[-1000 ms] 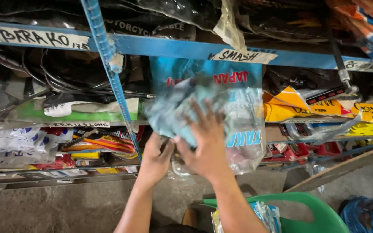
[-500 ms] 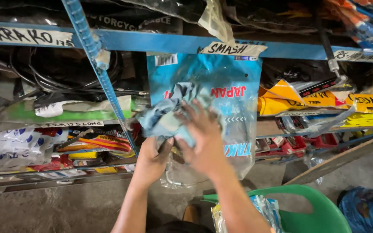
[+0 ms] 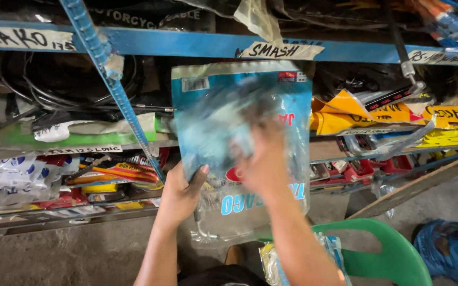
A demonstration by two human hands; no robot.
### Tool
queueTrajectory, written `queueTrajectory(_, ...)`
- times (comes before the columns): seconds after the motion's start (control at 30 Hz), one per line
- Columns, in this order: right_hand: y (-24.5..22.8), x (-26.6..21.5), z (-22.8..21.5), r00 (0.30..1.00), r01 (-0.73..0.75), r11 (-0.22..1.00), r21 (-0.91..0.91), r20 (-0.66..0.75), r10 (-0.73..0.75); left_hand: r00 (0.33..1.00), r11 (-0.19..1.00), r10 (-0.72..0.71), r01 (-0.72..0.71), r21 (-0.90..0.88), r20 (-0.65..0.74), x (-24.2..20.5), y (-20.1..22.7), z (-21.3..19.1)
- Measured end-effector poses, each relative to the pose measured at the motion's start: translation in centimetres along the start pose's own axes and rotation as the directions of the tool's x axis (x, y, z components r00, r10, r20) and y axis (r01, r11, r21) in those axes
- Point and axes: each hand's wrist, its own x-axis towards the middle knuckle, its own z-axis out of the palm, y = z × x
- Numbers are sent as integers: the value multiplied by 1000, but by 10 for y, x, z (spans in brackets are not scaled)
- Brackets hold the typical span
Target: The person wipes the surface of a clear plastic bag containing motorcycle parts using a light blue cloth. They repeatedly rub the front and back of the bag to clean it while holding it in front of a shelf.
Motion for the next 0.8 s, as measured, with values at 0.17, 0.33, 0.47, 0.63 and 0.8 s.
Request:
queueTrajectory(0.17,52,14,-17,972,-120,923,-365,-232,35,996,995,-91,91,36,-9,0,18,-2)
queueTrajectory(0.33,-20,-10,20,999,42,979,-201,10,-41,994,993,-108,109,54,-29,3,10,-2)
queueTrajectory(0.47,-3,-5,4,997,5,991,-135,-73,-15,996,996,-90,90,16,-4,2,13,-6)
queueTrajectory(0.63,55,6,1,938,-10,948,-319,-332,-102,996,996,-89,89,30,11,1,6,-4)
queueTrajectory(0.8,-22,3,39,991,109,994,4,-78,-108,997,997,-73,72,29,26,4,5,1)
